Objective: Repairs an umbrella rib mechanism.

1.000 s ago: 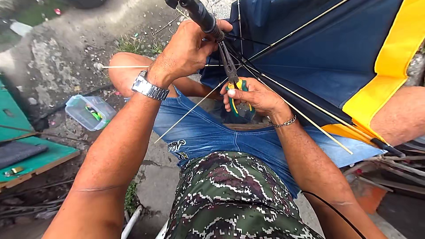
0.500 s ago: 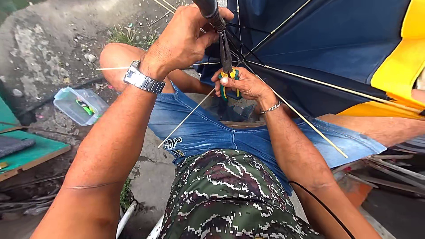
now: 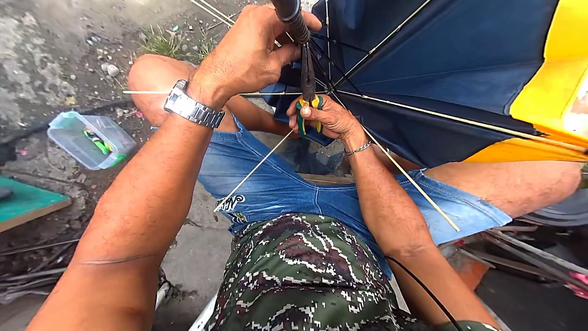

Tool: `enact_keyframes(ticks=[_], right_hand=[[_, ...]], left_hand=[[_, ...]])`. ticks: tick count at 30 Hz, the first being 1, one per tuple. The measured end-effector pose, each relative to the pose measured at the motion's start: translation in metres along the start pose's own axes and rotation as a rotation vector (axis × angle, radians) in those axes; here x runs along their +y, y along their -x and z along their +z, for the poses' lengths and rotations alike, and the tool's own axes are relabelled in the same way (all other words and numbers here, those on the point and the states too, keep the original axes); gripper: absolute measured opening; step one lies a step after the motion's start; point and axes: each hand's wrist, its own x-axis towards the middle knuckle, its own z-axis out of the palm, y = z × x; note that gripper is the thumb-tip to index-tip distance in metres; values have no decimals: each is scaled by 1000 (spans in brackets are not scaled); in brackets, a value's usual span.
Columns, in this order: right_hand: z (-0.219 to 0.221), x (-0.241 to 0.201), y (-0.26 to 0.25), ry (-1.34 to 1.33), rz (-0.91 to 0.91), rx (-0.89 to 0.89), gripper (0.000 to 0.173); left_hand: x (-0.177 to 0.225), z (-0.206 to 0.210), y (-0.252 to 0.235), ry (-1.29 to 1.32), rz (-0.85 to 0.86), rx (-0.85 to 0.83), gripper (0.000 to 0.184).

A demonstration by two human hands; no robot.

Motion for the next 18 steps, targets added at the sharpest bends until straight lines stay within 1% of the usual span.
enact_keyframes(ticks=[3, 5, 8, 12, 14, 18], right_hand=[[3, 1, -3, 99, -25, 43, 29], [5, 0, -7, 198, -55, 57, 31], [9, -2, -9, 223, -77, 83, 30], [18, -11, -8, 328, -89, 225, 33], [16, -17, -4, 399, -87, 260, 34], [8, -34, 8, 523, -47, 286, 29]], left_hand=[[-2, -1, 1, 2, -3, -9, 35], [-1, -2, 0, 17, -4, -22, 35], [0, -4, -4, 3, 5, -29, 34], [-6, -9, -8, -46, 28, -28, 34], [-7, -11, -9, -62, 51, -36, 35], [-5, -11, -12, -119, 78, -38, 35]])
